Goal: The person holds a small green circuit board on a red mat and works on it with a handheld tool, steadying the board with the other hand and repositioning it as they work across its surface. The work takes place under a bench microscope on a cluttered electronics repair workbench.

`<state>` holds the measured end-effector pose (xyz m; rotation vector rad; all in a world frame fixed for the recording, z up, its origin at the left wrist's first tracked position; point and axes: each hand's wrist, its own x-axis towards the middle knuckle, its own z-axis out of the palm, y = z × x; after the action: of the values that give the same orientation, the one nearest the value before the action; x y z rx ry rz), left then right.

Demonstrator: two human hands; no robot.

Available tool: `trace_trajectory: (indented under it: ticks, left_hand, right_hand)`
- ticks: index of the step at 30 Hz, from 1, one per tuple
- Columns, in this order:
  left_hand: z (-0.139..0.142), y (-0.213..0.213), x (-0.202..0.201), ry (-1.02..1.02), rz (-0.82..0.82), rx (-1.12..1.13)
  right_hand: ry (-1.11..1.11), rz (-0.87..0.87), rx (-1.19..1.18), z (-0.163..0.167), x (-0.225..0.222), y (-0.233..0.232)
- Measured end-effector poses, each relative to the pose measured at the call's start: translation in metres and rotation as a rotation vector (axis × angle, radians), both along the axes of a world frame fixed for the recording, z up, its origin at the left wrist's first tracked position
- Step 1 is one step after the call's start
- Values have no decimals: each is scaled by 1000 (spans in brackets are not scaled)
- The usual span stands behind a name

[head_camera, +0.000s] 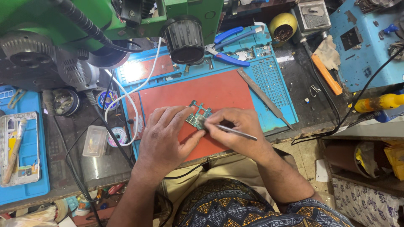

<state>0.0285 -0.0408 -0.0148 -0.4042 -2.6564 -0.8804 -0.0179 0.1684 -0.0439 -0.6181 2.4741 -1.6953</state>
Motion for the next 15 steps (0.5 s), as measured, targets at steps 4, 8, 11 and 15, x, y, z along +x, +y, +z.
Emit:
trace_trajectory:
  ticks: [4,8,11,15]
  left_hand:
    - [-1,0,0,5,-1,-7]
    - [-1,-1,0,0,-5,-13]
    - [0,-1,0,-4,-4,-12]
    - [0,0,0,-21,1,-18]
  right_hand:
    - [16,48,28,2,1,0]
    - [24,1,13,5,0,-1]
    - [8,38,29,7,0,-2]
    - [-75,22,42,10,2,-2]
